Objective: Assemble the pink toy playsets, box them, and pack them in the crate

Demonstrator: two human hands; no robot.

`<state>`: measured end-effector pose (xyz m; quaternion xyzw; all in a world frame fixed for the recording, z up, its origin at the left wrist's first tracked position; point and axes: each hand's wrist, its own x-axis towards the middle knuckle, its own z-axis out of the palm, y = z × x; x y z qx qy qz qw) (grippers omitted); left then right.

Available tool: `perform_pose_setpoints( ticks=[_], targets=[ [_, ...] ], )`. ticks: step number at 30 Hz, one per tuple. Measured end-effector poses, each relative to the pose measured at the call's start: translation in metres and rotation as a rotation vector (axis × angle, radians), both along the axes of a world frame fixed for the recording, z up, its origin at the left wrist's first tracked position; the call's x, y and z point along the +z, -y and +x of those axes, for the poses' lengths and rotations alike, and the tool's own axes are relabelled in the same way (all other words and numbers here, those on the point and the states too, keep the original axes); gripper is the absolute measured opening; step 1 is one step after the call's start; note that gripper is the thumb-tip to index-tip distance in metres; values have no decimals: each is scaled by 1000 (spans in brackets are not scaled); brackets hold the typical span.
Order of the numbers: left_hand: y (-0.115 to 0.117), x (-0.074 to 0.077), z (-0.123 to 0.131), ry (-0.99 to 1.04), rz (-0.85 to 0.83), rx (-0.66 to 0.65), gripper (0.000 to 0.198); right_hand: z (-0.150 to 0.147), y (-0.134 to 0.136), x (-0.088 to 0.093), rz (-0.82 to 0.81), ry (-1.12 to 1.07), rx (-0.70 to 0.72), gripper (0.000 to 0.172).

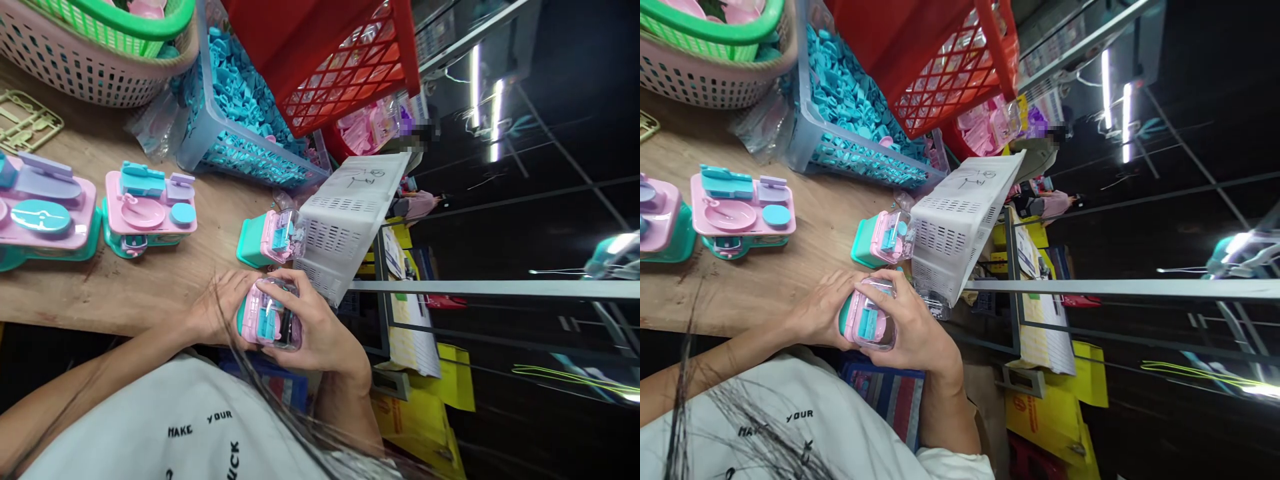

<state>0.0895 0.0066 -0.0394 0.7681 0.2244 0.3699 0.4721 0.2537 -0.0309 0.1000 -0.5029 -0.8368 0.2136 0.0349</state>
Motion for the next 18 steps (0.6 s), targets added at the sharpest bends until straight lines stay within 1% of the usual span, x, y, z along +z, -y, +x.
perform_pose_setpoints(
  ticks=[5,9,12,14,18],
  targets=[
    [2,-4,0,-34,0,-2,95,-1,0,0,14,-10,9,92],
    [1,-4,0,-48,7,5,95,3,8,-6,32,-20,-28,91],
    [-1,-2,-1,-2,6,2,94,11,15,-17,40,-60,-71,89],
    [-2,-1,-2,10,9,1,96,17,20,-26,75,-94,-97,86],
    [-5,-7,-2,-33,37,-8,101,25,24,-45,181,-172,-128,84]
  ],
)
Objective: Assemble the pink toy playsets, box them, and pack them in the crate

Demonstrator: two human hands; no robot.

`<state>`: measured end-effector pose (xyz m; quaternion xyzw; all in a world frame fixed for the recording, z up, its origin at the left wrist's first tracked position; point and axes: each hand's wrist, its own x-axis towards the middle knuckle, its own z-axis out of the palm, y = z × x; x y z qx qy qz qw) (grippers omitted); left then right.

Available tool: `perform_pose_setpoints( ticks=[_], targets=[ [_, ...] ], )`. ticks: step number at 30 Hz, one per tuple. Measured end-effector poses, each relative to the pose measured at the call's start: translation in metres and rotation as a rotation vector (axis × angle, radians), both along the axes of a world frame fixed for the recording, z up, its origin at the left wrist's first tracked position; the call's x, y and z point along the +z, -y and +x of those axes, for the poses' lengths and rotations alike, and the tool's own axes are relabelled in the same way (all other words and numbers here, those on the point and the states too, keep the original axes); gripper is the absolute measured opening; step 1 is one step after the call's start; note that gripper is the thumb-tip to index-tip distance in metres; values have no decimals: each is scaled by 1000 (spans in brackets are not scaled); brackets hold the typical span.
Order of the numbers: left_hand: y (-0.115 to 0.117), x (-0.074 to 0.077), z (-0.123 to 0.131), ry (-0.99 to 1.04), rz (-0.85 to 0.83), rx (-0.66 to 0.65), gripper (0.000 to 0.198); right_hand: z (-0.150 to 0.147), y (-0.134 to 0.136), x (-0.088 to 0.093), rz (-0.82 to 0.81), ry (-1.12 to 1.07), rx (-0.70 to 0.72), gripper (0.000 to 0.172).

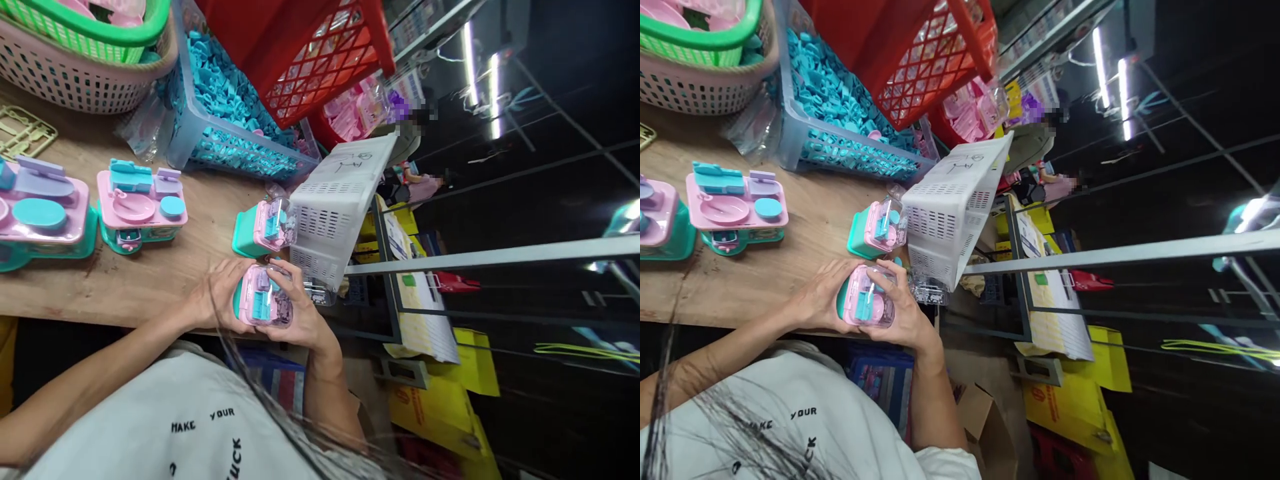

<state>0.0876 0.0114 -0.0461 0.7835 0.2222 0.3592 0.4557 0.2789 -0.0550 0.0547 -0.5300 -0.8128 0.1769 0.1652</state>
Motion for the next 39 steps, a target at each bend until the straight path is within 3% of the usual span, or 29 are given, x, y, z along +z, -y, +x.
perform_pose_setpoints(
  ticks=[3,5,8,11,14,18,21,25,28,31,33,36,39],
  targets=[
    [-4,-6,-2,-8,21,-3,105,0,5,-19,73,-47,-59,94],
    [-7,-7,-7,-11,30,33,107,-8,11,-36,165,-37,-190,103],
    [-5,-7,-17,-69,56,241,108,-33,22,-66,294,-65,-445,95],
    [3,-8,-25,-130,115,541,89,-62,19,-90,338,-239,-530,85],
    [5,-12,-23,-127,122,718,65,-80,-11,-103,320,-339,-496,80],
    [-19,-11,-11,-128,59,660,62,-94,-66,-107,216,-406,-456,73],
    [-37,10,-9,-187,113,604,64,-95,-76,-98,206,-373,-421,66],
    [-41,72,-43,-312,511,547,43,-57,-37,-61,334,-306,-350,38],
    [-54,110,-82,-422,729,755,43,4,-6,-22,574,-264,-511,20],
    [-75,121,-102,-660,655,844,51,68,4,13,719,-196,-719,19],
    [-82,120,-102,-843,587,821,51,91,-3,30,727,-176,-755,20],
    [-80,123,-92,-1025,584,778,52,87,-22,45,693,-173,-606,18],
    [-68,131,-81,-1058,568,696,50,77,-28,51,638,-134,-508,18]
  ],
)
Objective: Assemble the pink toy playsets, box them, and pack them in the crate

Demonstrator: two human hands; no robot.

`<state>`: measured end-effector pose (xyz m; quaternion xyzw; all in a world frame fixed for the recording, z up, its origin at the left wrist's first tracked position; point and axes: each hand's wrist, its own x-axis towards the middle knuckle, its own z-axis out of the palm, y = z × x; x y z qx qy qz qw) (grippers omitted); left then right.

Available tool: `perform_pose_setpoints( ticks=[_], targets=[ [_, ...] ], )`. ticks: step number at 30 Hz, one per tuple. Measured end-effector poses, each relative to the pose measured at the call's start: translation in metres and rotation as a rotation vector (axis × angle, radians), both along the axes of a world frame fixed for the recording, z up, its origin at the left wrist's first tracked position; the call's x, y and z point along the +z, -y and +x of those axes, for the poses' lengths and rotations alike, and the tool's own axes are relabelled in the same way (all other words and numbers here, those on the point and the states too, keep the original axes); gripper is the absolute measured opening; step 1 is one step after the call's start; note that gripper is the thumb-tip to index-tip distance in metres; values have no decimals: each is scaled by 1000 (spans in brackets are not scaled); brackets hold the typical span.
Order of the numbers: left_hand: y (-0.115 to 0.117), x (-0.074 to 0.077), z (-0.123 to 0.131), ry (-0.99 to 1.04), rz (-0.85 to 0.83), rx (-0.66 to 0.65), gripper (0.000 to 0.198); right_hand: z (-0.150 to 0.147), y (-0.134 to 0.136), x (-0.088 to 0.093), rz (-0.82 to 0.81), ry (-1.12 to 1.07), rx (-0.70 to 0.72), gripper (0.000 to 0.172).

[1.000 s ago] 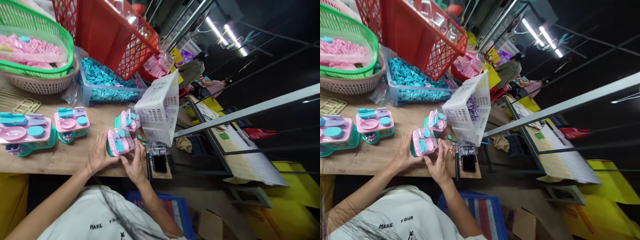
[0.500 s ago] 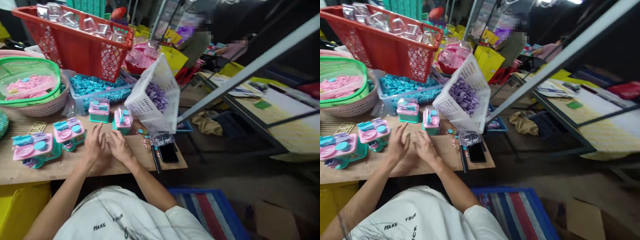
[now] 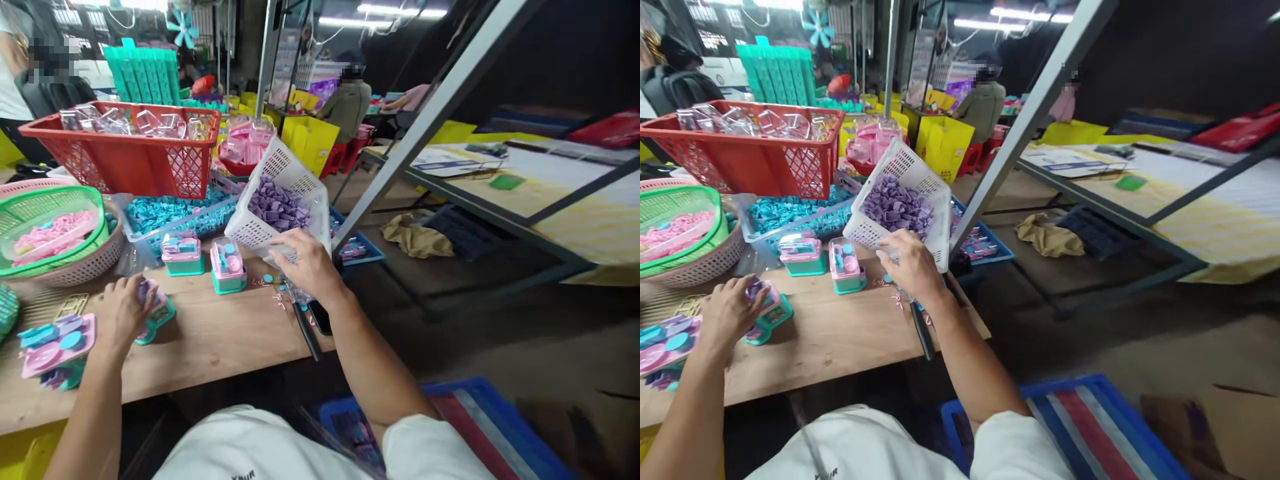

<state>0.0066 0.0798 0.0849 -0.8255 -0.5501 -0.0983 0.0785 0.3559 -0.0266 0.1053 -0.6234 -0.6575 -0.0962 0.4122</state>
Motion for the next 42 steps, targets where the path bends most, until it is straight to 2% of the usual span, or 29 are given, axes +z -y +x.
perform_pose_setpoints(
  ticks=[2,4,6,8,10,12,14,17,19,22,24,26,29,31,33,35,39,42],
  targets=[
    [9,2,7,3,-42,-37,47,11,9,-4,-38,-7,-125,23],
    [17,-1,13,18,-70,-78,46,34,30,-18,-86,-39,-348,29],
    [21,-8,21,49,-72,-108,45,54,56,-40,-199,-96,-556,32],
    [20,-16,30,89,-48,-115,45,64,79,-65,-344,-177,-626,36],
    [17,-24,40,135,-9,-131,42,63,89,-87,-397,-277,-555,42],
    [13,-29,51,182,32,-161,40,58,88,-103,-331,-367,-463,44],
    [9,-33,57,225,79,-188,38,54,80,-110,-248,-434,-430,38],
    [7,-35,58,326,162,-240,33,51,69,-113,-184,-456,-461,27],
    [10,-34,55,424,255,-318,31,49,66,-112,-123,-460,-483,25],
    [27,-29,56,550,426,-493,43,38,65,-112,-2,-553,-434,25],
    [44,-27,65,620,443,-624,51,22,62,-109,81,-677,-363,28],
    [63,-30,80,720,278,-737,62,0,58,-104,170,-792,-295,33],
    [87,-38,104,981,-245,-788,77,-40,51,-96,232,-888,-181,33],
    [95,-44,112,1156,-573,-764,70,-64,50,-95,183,-912,-82,30],
    [97,-48,107,1261,-714,-734,62,-78,54,-99,87,-886,39,29],
    [99,-53,93,1258,-613,-700,65,-80,61,-105,-31,-806,153,30],
    [111,-74,61,963,-150,-679,71,-71,83,-114,-227,-692,255,35],
    [119,-99,55,863,-87,-689,70,-75,94,-112,-302,-464,379,55]
  ],
)
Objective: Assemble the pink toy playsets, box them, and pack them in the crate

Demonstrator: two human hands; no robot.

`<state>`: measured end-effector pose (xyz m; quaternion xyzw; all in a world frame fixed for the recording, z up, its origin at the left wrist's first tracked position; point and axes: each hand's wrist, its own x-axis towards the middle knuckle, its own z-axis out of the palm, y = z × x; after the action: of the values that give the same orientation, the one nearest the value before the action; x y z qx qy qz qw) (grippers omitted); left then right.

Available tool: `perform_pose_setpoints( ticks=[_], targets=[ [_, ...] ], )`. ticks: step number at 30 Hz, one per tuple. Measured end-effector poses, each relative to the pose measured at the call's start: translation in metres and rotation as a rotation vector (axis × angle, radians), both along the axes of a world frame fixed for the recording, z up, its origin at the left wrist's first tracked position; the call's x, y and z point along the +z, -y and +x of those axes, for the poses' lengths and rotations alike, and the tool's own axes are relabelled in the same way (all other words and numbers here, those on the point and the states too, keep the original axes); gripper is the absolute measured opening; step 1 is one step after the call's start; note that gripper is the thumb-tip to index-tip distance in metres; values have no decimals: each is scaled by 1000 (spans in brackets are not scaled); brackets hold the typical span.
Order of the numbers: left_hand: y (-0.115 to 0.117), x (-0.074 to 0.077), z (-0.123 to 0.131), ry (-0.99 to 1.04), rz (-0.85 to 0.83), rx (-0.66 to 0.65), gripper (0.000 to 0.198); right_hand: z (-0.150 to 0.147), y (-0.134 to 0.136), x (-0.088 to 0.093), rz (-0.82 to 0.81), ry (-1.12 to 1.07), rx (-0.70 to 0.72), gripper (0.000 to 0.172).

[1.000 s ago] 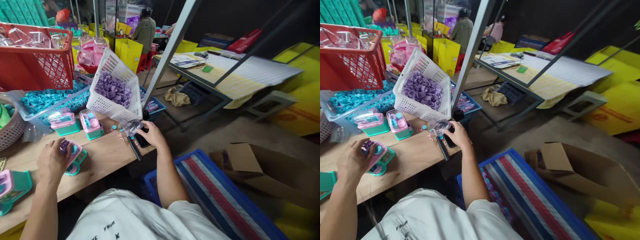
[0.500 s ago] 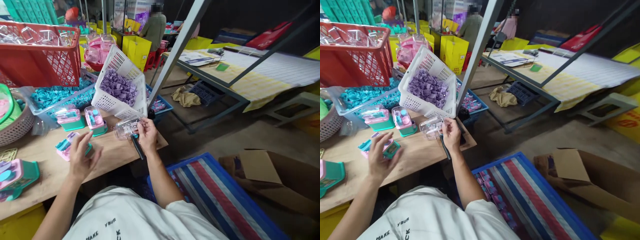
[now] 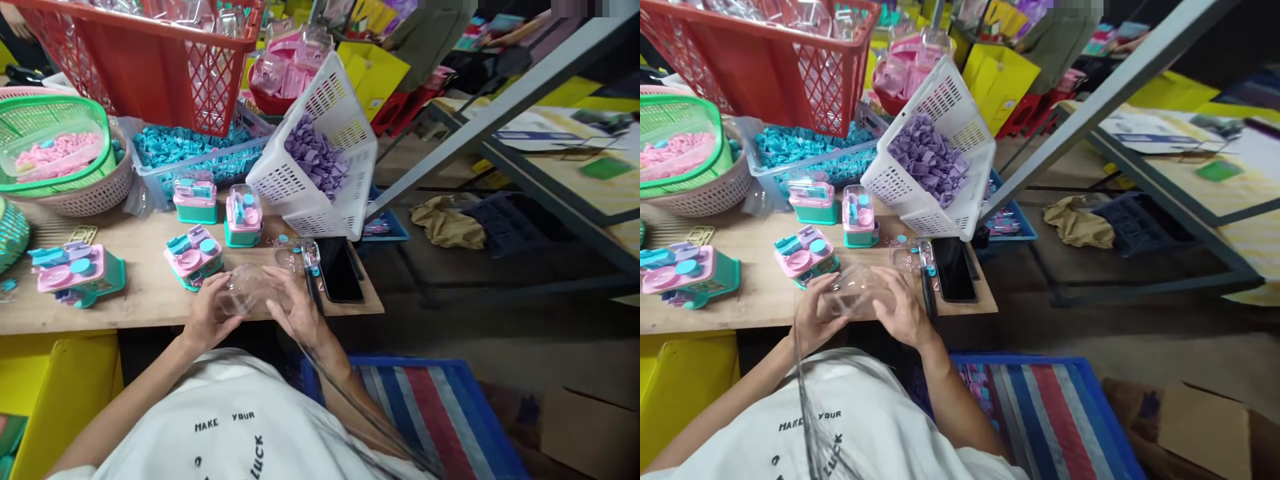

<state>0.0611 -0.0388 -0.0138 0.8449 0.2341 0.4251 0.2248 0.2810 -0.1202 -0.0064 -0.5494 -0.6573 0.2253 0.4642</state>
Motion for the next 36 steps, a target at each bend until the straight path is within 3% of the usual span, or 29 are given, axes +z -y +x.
perform_pose_setpoints(
  ticks=[2,4,8,10,12,14,17,21,24,27,30,33,36],
  targets=[
    [1,-15,0,-47,-14,6,73,-7,-1,2,22,196,153,75],
    [1,-23,-2,-136,7,31,79,-14,-9,2,30,346,223,80],
    [5,-20,-23,-231,140,89,83,-17,-26,0,-49,482,30,71],
    [5,-15,-41,-181,199,205,81,-14,-31,1,-90,478,-67,80],
    [-2,-10,-58,-125,218,360,84,-11,-33,3,-106,453,-70,93],
    [-17,-6,-71,-109,171,436,93,-7,-34,5,-137,444,16,98],
    [-46,-3,-80,-130,-7,339,106,-3,-35,9,-223,482,160,98],
    [-68,-1,-77,-130,-211,185,95,-1,-43,12,-192,498,274,104],
    [-62,-2,-70,-125,-174,252,89,0,-51,11,-177,474,427,100],
    [-47,-2,-68,-147,-151,252,97,4,-54,6,-233,474,449,101],
    [-46,-2,-70,-124,-265,113,112,6,-53,0,-290,463,436,105],
    [-64,-2,-73,-88,-382,-49,126,9,-48,-1,-320,392,466,100],
    [-81,-4,-65,-49,-479,-216,131,11,-40,13,-315,275,461,95]
  ],
)
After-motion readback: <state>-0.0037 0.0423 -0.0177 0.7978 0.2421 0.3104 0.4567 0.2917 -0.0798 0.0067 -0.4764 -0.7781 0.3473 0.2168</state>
